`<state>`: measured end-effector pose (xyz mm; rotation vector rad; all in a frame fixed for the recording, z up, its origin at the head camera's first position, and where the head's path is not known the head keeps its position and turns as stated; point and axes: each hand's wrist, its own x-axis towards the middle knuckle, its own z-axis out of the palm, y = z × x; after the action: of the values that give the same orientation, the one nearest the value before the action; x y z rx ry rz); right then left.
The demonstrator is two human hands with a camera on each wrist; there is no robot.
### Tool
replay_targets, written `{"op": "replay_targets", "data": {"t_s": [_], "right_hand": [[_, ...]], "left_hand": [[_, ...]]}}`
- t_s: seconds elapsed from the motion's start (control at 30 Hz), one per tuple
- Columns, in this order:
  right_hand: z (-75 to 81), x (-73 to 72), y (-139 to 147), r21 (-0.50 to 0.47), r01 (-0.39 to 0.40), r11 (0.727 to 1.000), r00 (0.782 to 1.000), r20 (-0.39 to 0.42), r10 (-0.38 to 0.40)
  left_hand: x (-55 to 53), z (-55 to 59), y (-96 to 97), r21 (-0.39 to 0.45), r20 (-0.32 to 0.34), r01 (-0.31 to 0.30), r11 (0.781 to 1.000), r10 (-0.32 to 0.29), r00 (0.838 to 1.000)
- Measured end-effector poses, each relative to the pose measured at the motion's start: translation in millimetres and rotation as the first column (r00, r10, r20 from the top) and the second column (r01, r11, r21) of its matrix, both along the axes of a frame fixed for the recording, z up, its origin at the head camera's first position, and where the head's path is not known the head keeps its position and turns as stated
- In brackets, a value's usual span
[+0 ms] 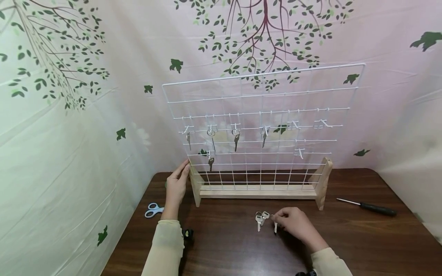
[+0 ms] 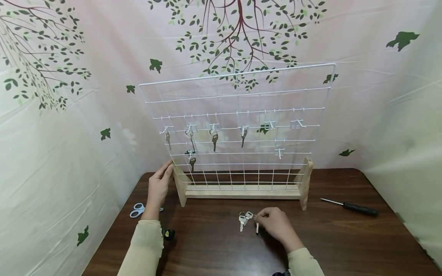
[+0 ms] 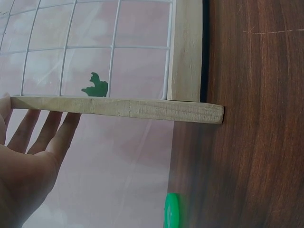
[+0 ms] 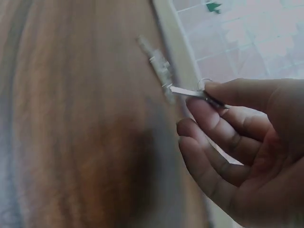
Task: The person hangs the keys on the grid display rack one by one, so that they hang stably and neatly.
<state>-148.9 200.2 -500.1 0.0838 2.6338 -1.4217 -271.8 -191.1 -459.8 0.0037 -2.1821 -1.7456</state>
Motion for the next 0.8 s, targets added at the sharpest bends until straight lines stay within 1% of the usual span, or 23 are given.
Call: {"op": "replay_targets", "data": {"t_s": [0.07,0.17,0.3,0.4,0.47,0.53,0.7,0.8], "right_hand": [[8.2,-0.1,-0.3,-0.029,-0.012,0.999,1.000,-0.028,0.011],[23.6,0.9,-2.1,-0.122,-0.011,0.993,0.999,-0.050,0.005],[47.7,2.3,-5.3,-0.248,0.020,0.969,0.997,-0.066,-0.038],[66.0,4.3,-6.7,-0.305,0.043,0.951,0.995,-0.078,-0.070],[78.3,6.5,-6.8,-0.318,0.049,0.947,0.991,-0.106,-0.087],[90.4,8.9,-6.6,-0.300,0.051,0.953,0.983,-0.154,-0.101],[120.2,12.1,-4.9,-0.235,0.066,0.970,0.949,-0.286,-0.134],[136.4,12.5,-2.2,-0.189,0.079,0.979,0.932,-0.333,-0.139]], "left_hand": [[0.4,-0.1,-0.2,0.002,-0.002,-0.001,1.000,0.001,1.000],[1.3,0.1,0.1,0.006,-0.001,-0.003,1.000,0.003,1.000],[1.9,0.2,0.6,0.005,-0.004,-0.003,1.000,0.003,1.000],[1.5,-0.5,0.9,0.003,-0.008,0.001,1.000,-0.001,1.000],[1.5,-0.8,1.1,0.005,-0.011,0.004,1.000,-0.004,1.000],[1.0,-1.1,1.0,0.002,-0.013,0.005,1.000,-0.005,1.000],[1.6,-0.1,0.5,-0.004,-0.022,0.003,1.000,-0.003,1.000],[1.6,0.1,0.0,0.001,-0.018,0.003,1.000,-0.003,1.000]]}}
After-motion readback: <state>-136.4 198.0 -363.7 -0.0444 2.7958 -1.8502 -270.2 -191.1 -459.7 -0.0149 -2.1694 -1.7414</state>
